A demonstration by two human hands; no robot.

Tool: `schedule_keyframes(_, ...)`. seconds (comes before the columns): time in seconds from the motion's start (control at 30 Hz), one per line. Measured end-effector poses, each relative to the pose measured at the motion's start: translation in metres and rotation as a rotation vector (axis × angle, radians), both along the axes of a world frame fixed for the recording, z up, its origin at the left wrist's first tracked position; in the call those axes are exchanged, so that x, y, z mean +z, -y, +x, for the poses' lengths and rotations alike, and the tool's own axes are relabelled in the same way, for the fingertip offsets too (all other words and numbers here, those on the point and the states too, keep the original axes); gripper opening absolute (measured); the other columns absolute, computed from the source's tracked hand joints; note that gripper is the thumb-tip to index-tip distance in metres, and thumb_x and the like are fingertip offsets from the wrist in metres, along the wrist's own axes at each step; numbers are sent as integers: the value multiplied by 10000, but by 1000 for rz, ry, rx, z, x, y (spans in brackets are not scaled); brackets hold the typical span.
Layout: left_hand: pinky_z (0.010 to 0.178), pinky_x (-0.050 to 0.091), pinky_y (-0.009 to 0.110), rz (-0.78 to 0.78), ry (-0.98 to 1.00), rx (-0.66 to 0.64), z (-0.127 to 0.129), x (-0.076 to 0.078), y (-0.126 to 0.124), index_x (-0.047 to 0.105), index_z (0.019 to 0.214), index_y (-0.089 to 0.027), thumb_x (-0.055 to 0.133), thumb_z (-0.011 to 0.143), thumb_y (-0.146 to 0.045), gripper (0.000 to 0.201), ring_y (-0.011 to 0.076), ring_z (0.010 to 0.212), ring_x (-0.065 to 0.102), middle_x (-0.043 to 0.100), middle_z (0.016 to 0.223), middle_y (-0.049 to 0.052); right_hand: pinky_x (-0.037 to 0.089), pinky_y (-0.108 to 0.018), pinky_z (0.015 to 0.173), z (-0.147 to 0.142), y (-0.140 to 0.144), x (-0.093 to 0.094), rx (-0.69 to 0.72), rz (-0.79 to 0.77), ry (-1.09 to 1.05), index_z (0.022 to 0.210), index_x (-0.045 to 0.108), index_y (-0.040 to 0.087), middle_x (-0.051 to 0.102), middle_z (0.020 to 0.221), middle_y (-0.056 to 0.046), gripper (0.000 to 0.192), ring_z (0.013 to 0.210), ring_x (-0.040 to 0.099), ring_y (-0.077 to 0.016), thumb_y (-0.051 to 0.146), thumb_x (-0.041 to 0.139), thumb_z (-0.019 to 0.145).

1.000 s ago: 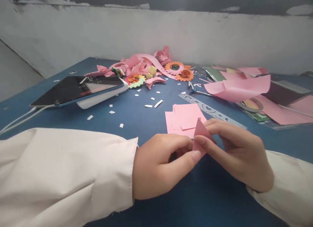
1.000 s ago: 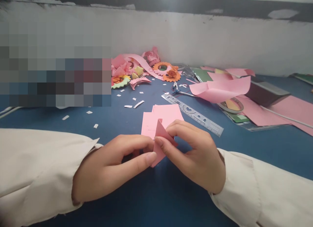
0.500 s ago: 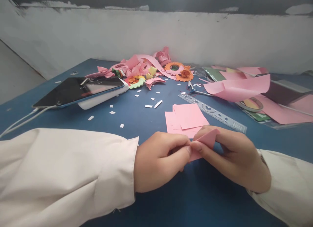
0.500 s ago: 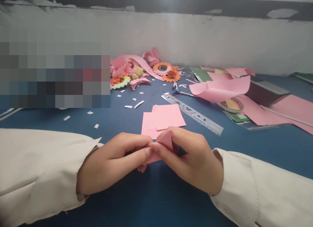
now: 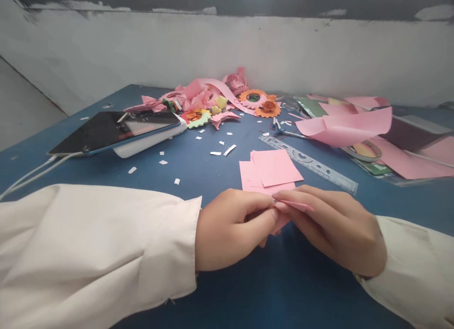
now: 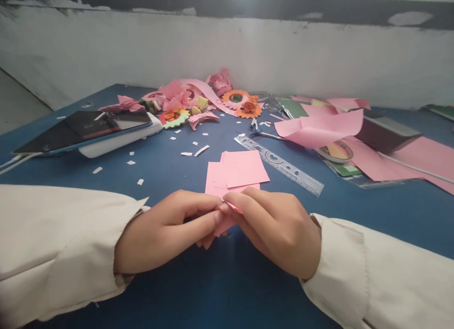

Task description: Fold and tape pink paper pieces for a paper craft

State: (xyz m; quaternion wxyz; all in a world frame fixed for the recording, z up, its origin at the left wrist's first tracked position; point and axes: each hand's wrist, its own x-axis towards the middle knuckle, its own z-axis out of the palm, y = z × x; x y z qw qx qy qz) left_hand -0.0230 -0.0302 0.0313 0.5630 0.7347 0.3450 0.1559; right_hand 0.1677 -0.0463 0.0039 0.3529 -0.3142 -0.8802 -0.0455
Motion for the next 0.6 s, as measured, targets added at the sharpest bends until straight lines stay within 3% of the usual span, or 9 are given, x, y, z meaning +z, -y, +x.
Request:
schedule_keyframes(0.1, 599, 386, 166, -45, 49, 33, 0, 0, -1, 499, 699, -165, 389, 920, -197, 249, 63, 604, 479, 488, 611, -53, 487, -231, 614, 3, -4, -1, 48, 78, 136, 1178, 470, 76, 674, 848, -80, 292, 725, 625, -130, 54, 447, 888)
schedule_keyframes(0.27, 571, 379, 199, -58, 85, 87, -1, -2, 1, 511, 715, -170, 347, 950, -363, 345, 83, 599, 482, 505, 616, -40, 438, -252, 504, 4, -5, 0, 7, 218, 285, 1215, 427, 8, 659, 743, -79, 335, 605, 597, -139, 20, 396, 882)
schedule_keyframes(0.37, 570, 358, 229, 4, 6, 50, -1, -3, 2, 518, 765, -175, 422, 914, -401, 288, 99, 632, 466, 509, 681, -35, 431, -267, 496, 3, -5, 1, 3, 251, 319, 1211, 421, 1, 656, 747, -97, 303, 612, 603, -156, 127, 376, 938)
schedule_keyframes(0.5, 560, 322, 240, 130, -44, 28, -2, -2, 2, 472, 732, -179, 420, 893, -246, 182, 93, 612, 434, 492, 668, -45, 470, -261, 576, 3, -6, 2, 53, 133, 249, 1194, 424, 60, 652, 800, -99, 455, 684, 618, -154, 424, 248, 986)
schedule_keyframes(0.6, 581, 313, 244, 252, -62, -9, -3, -3, 2, 460, 738, -177, 391, 924, -225, 204, 86, 604, 417, 478, 661, -50, 451, -217, 597, 3, -7, 1, 53, -73, 132, 1086, 464, 143, 636, 788, -38, 211, 667, 593, -107, 244, 308, 986)
